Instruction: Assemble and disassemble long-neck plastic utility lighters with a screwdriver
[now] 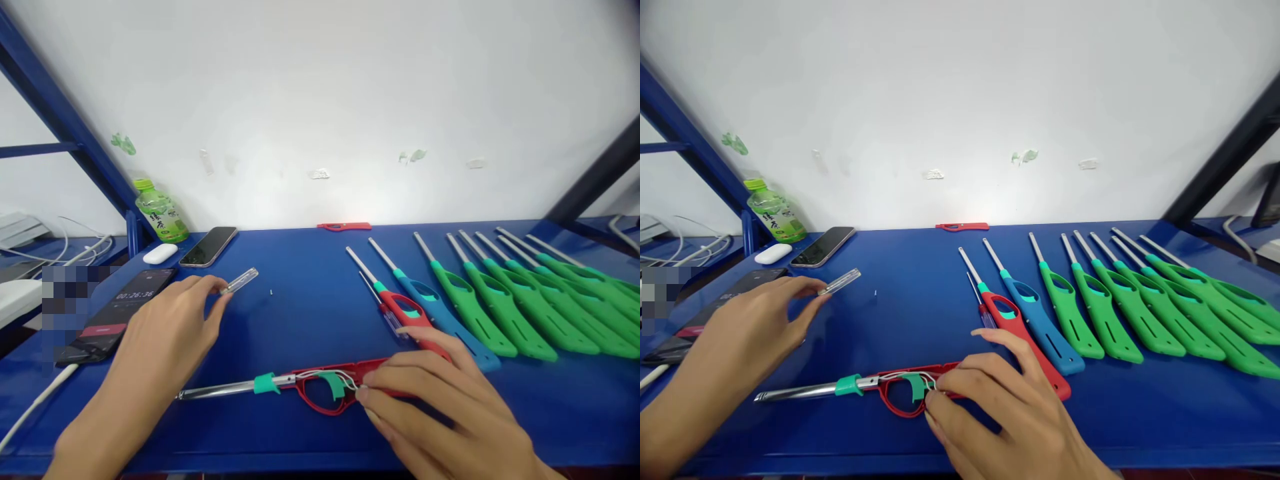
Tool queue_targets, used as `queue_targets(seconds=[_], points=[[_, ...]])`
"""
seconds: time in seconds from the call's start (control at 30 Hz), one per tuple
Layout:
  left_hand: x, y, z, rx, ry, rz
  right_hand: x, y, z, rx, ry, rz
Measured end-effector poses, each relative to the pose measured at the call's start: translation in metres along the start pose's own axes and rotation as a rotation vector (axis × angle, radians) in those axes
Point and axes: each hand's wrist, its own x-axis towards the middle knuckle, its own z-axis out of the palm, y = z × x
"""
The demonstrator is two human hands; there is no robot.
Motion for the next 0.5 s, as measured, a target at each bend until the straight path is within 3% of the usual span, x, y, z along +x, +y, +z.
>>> queue_targets(seconds=[0.07, 0.2, 0.37, 0.5], points=[[-0.011, 0.010, -0.013, -0.046, 0.103, 0.050, -0.003, 0.001, 0.001, -0.004, 0.035, 0.033], [-0.037, 0.034, -0.026, -0.213, 0.351, 0.296, -0.010, 0.004, 0.001, -0.086, 0.037, 0.101], [-0.062, 0.070, -0.019, -0.251, 0.288, 0.646, -0.011, 0.006, 0.000, -0.086, -0.037, 0.114], [-0.063, 0.094, -0.018, -0.250, 0.313, 0.710, -0.009, 0.006, 0.001, 0.008, -0.024, 0.034]])
